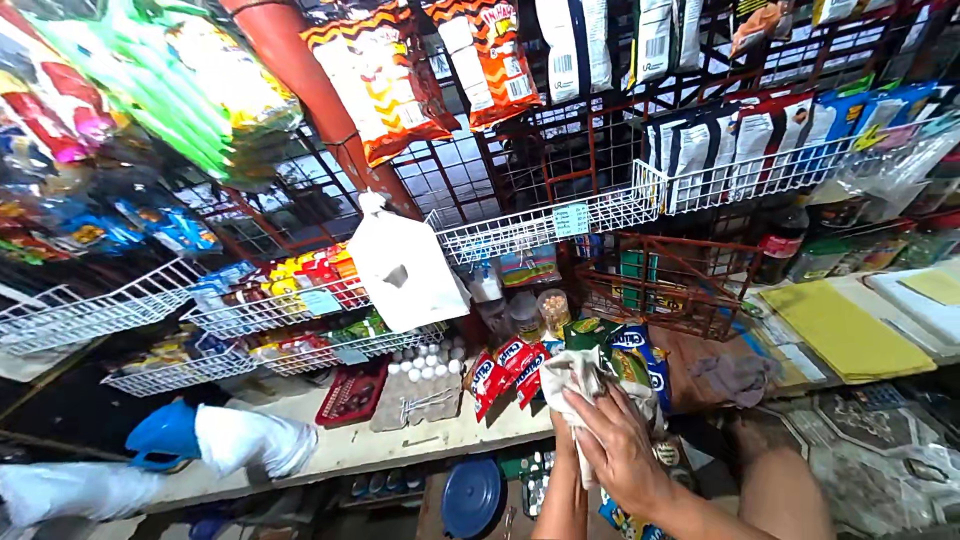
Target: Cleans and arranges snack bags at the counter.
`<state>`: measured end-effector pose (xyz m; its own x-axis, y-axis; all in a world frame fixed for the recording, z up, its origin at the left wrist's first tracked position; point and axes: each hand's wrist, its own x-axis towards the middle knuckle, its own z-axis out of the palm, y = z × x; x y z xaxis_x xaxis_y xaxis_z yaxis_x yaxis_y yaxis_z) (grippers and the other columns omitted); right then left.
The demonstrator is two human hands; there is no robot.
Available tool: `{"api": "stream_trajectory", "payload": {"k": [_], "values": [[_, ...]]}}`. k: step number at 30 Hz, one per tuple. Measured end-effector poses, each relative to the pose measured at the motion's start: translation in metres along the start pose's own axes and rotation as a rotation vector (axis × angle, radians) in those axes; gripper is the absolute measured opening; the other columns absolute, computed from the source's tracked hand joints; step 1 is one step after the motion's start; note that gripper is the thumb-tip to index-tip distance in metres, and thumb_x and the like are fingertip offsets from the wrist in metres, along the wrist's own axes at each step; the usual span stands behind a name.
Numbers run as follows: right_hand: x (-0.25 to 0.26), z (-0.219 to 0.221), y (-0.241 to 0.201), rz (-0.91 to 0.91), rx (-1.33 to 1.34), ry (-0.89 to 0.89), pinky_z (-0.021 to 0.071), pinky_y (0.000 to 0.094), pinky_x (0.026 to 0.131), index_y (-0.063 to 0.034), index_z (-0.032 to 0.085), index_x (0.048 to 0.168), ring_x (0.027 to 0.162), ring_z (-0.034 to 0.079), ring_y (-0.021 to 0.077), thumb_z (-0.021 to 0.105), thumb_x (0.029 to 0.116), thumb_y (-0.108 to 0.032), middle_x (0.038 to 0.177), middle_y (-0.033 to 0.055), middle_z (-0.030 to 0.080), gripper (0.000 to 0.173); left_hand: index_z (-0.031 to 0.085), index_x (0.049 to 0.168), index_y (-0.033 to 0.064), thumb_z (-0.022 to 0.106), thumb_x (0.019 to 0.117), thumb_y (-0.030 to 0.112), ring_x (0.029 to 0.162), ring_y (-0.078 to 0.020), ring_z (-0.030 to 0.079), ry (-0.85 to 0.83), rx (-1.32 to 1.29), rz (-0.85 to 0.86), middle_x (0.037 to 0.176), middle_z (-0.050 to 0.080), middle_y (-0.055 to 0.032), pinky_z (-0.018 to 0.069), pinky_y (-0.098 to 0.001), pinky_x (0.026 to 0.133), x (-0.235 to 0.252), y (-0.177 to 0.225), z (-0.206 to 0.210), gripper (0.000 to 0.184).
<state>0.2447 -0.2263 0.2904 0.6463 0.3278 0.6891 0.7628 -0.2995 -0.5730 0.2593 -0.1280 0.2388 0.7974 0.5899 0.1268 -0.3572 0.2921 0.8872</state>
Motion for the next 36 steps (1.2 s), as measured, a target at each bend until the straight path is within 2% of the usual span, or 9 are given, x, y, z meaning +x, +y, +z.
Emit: {"api": "stream_trajectory", "payload": {"k": [2, 6, 9, 13, 17, 21, 25, 31, 36], "values": [[-0.001, 0.001, 0.016, 0.051, -0.01, 0.108, 0.0486, 0.0573, 0.1, -0.0123, 0.073, 0.128, 0.115, 0.065, 0.0363, 0.042, 0.1022, -0.037, 0.116, 0.0158, 0.073, 0.047, 0.048, 0.132, -0.0029, 0.023, 0.109, 0.013, 0.095, -0.0014, 0.067, -0.005, -0.122, -0.141, 0.106, 0.069, -0.0017, 0.0566, -0.0219, 0.087, -0.007, 0.039, 0.021, 0.037], [0.022, -0.018, 0.059, 0.459, 0.288, 0.122, 0.0391, 0.049, 0.117, 0.0112, 0.057, 0.137, 0.139, 0.051, 0.0359, 0.044, 0.1023, -0.018, 0.146, 0.0282, 0.053, 0.047, 0.058, 0.13, 0.0116, 0.027, 0.1109, 0.028, 0.105, -0.0074, 0.071, -0.182, -0.382, -0.086, 0.113, 0.075, 0.0016, 0.06, -0.0294, 0.092, -0.008, 0.06, 0.026, 0.041], [0.034, -0.032, 0.079, 0.936, 0.73, 0.076, 0.0437, 0.031, 0.107, 0.0036, 0.042, 0.15, 0.127, 0.055, 0.0162, 0.037, 0.1115, -0.023, 0.144, 0.0191, 0.054, 0.047, 0.065, 0.124, 0.0155, 0.034, 0.1098, 0.03, 0.107, -0.0072, 0.071, -0.233, -0.431, -0.048, 0.113, 0.076, 0.0027, 0.0593, -0.0292, 0.093, -0.009, 0.064, 0.025, 0.037], [0.025, -0.028, 0.083, 1.235, 0.961, 0.244, 0.0546, 0.0312, 0.089, -0.0036, 0.054, 0.137, 0.103, 0.064, 0.0119, 0.039, 0.1115, -0.024, 0.117, 0.0097, 0.066, 0.036, 0.075, 0.117, 0.0199, 0.04, 0.1091, 0.029, 0.107, -0.0031, 0.071, -0.316, -0.462, 0.047, 0.112, 0.077, 0.0049, 0.0569, -0.0245, 0.095, -0.005, 0.067, 0.017, 0.037], [0.024, -0.031, 0.101, 0.989, 0.749, 0.422, 0.0476, 0.028, 0.104, 0.0079, 0.042, 0.146, 0.121, 0.058, 0.0126, 0.039, 0.1093, -0.011, 0.139, 0.0196, 0.056, 0.041, 0.064, 0.117, 0.0132, 0.035, 0.1062, 0.02, 0.099, 0.0014, 0.07, -0.274, -0.018, 0.048, 0.104, 0.075, 0.0101, 0.0582, -0.0221, 0.09, 0.006, 0.078, 0.0, 0.032], [0.031, -0.049, 0.116, 0.684, 0.492, 0.534, 0.0506, 0.018, 0.092, 0.0162, 0.057, 0.123, 0.097, 0.062, -0.0008, 0.047, 0.1075, -0.017, 0.109, 0.014, 0.066, 0.038, 0.065, 0.108, 0.007, 0.044, 0.1025, 0.015, 0.091, -0.0001, 0.066, -0.337, 0.333, 0.214, 0.098, 0.069, 0.0077, 0.0565, -0.022, 0.084, 0.03, 0.086, -0.013, 0.023], [0.032, -0.055, 0.109, 0.539, 0.376, 0.588, 0.0502, 0.011, 0.082, 0.0169, 0.061, 0.108, 0.083, 0.061, -0.0088, 0.05, 0.1054, -0.017, 0.09, 0.0065, 0.066, 0.036, 0.069, 0.096, -0.0007, 0.051, 0.0992, 0.002, 0.078, 0.0033, 0.065, -0.029, 0.396, 0.315, 0.083, 0.069, 0.0057, 0.056, -0.0164, 0.076, 0.023, 0.084, 0.017, 0.018], [0.012, -0.053, 0.107, 0.641, 0.521, 0.534, 0.0463, 0.0134, 0.096, 0.0216, 0.049, 0.129, 0.105, 0.059, -0.0036, 0.045, 0.1066, -0.012, 0.118, 0.0194, 0.063, 0.041, 0.067, 0.087, 0.007, 0.047, 0.1009, 0.0, 0.077, 0.0031, 0.066, 0.128, 0.197, 0.433, 0.08, 0.068, 0.0099, 0.0574, -0.0168, 0.075, 0.02, 0.067, 0.036, 0.025], [0.025, -0.091, 0.123, 0.586, 0.555, 0.625, 0.0568, 0.0162, 0.083, 0.0073, 0.054, 0.121, 0.086, 0.065, -0.0077, 0.043, 0.1083, -0.028, 0.095, -0.0063, 0.065, 0.039, 0.071, 0.088, -0.0006, 0.051, 0.0988, 0.007, 0.09, 0.0035, 0.063, -0.127, 0.437, 0.529, 0.089, 0.068, 0.0039, 0.0528, -0.0144, 0.085, 0.02, 0.079, 0.036, 0.024]]}}
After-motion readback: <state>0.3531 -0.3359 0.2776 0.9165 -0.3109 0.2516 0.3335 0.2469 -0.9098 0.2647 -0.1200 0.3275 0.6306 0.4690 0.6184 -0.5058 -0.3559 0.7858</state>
